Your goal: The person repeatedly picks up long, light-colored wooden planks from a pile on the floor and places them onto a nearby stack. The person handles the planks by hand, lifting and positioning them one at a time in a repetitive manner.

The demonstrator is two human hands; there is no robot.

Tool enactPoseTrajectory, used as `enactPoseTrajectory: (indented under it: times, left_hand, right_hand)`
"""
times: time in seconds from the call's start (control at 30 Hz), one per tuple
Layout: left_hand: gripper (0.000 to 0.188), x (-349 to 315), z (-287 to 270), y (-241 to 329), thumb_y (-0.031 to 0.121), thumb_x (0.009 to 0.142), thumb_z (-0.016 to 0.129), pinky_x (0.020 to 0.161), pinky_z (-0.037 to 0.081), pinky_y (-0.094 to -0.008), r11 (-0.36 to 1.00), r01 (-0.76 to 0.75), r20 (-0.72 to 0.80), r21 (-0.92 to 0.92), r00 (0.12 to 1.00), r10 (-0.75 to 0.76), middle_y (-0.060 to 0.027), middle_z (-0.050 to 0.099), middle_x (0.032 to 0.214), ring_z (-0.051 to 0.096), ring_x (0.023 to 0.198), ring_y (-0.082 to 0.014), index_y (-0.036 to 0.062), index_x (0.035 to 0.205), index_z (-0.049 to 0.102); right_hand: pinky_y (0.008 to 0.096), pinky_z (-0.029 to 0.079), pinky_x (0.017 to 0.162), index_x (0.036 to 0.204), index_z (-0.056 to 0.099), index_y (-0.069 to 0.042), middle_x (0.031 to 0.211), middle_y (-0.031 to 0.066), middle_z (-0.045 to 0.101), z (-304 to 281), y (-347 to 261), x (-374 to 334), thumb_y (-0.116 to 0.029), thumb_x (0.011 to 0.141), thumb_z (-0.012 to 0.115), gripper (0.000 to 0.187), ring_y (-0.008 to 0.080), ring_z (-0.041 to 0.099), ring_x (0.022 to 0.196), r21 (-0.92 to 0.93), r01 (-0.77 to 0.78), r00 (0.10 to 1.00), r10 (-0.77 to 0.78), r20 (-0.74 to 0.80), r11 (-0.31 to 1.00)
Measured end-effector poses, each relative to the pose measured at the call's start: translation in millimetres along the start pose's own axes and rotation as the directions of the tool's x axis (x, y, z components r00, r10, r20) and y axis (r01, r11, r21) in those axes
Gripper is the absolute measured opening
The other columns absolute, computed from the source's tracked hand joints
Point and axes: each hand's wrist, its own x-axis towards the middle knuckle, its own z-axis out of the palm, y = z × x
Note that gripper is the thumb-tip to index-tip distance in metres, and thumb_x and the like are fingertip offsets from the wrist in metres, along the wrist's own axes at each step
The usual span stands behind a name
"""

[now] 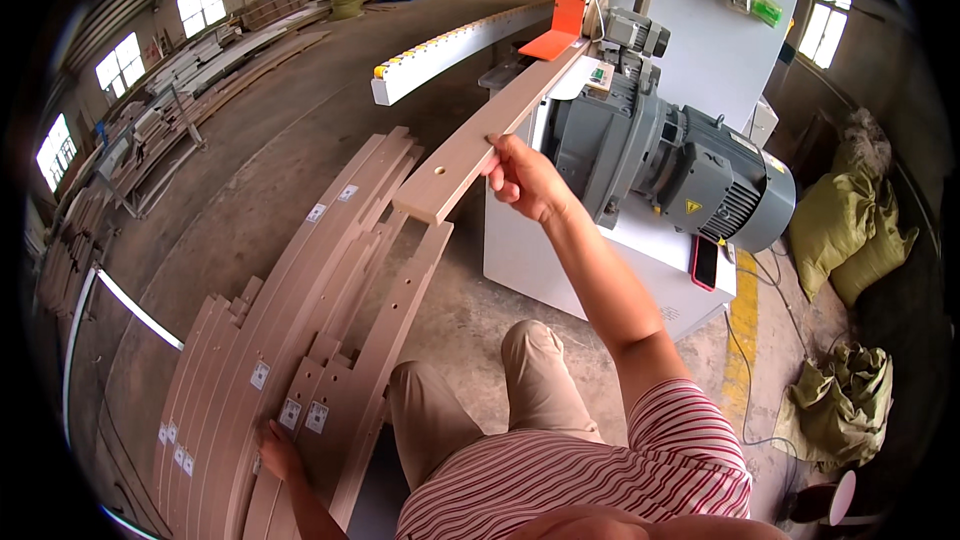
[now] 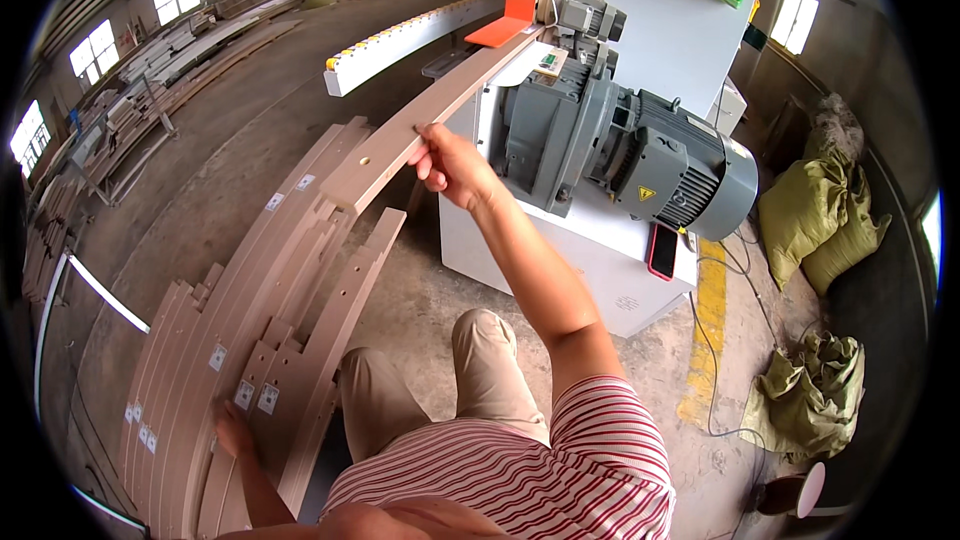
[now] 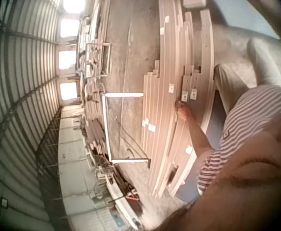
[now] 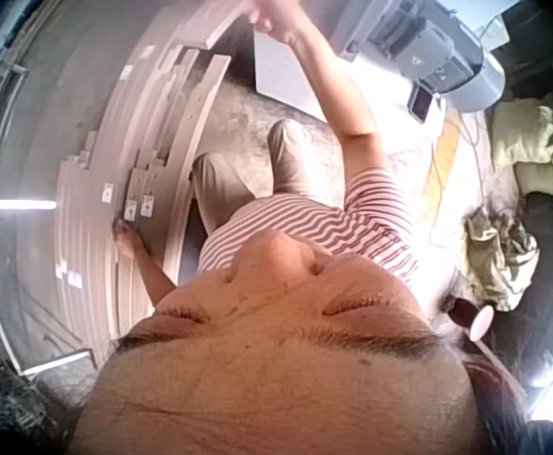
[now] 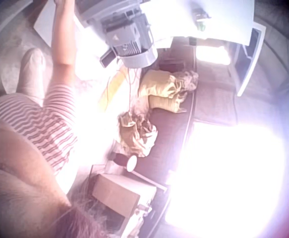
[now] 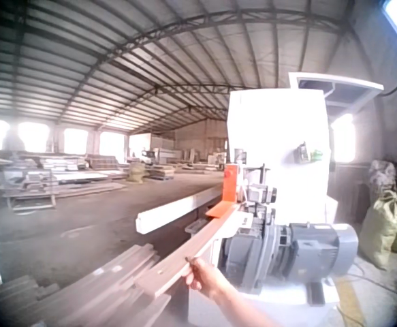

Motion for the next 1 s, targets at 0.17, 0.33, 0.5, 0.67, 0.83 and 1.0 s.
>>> enactPoseTrajectory:
  times: [0.17,0.33,0.5,0.67,0.83,1.0]
  left_hand:
    - [0.025,-8,-12,39,0.021,0.100,0.048,0.086,0.048,-0.0444,0.905,-0.212,-0.067,-0.368,0.977,0.202,-0.0178,0.060,0.108,0.058,0.100,-0.0345,0.0016,0.112,0.059]
    - [0.024,-37,-92,171,0.016,0.100,0.048,0.089,0.045,-0.0347,0.563,-0.258,-0.016,-0.785,0.917,0.399,-0.0125,0.059,0.105,0.057,0.099,-0.0215,-0.0008,0.116,0.052]
    - [0.025,-42,-172,263,0.017,0.096,0.057,0.091,0.046,-0.0350,0.083,0.082,0.116,-0.993,0.786,0.608,-0.0129,0.059,0.106,0.057,0.099,-0.0201,-0.0006,0.112,0.053]
    - [0.037,-40,-192,288,0.026,0.088,0.068,0.088,0.046,-0.0382,-0.240,0.208,-0.024,-0.948,0.706,0.708,-0.0101,0.057,0.111,0.057,0.096,-0.0206,0.0050,0.116,0.054]
    - [0.068,-40,-197,284,0.047,0.074,0.079,0.084,0.043,-0.0360,-0.415,0.317,-0.020,-0.853,0.774,0.633,-0.0056,0.053,0.118,0.052,0.097,-0.0184,0.0090,0.124,0.052]
    - [0.076,-43,-195,277,0.050,0.070,0.081,0.085,0.040,-0.0360,-0.345,0.323,0.046,-0.881,0.786,0.616,-0.0040,0.048,0.124,0.047,0.104,-0.0186,0.0097,0.127,0.050]
  right_hand:
    - [0.0184,0.022,0.030,0.063,0.059,-0.003,0.046,0.0018,0.047,25,17,-25,-0.036,0.095,0.056,0.045,0.0066,0.031,0.034,0.054,-0.056,0.994,0.051,0.092,0.997]
    - [0.0216,0.021,0.034,0.060,0.059,-0.006,0.043,0.0026,0.047,55,29,-48,-0.036,0.092,0.061,0.044,0.0078,0.031,0.034,0.078,-0.151,0.979,0.137,0.153,0.986]
    - [0.0212,0.027,0.037,0.061,0.060,-0.005,0.046,0.0051,0.052,75,42,-67,-0.056,0.093,0.052,0.061,0.0090,0.034,0.034,-0.071,-0.122,0.974,0.134,0.183,0.990]
    - [0.0205,0.030,0.042,0.068,0.062,-0.006,0.051,0.0042,0.056,68,49,-70,-0.068,0.093,0.038,0.071,0.0083,0.040,0.039,-0.018,-0.110,0.983,0.112,0.148,0.994]
    - [0.0210,0.032,0.044,0.077,0.062,-0.007,0.055,0.0018,0.056,54,56,-67,-0.065,0.096,0.035,0.067,0.0093,0.041,0.041,0.083,-0.036,0.973,0.016,0.231,0.996]
    - [0.0214,0.032,0.045,0.078,0.062,-0.008,0.056,0.0007,0.056,50,58,-61,-0.060,0.098,0.036,0.062,0.0092,0.042,0.043,0.153,-0.053,0.984,0.025,0.178,0.987]
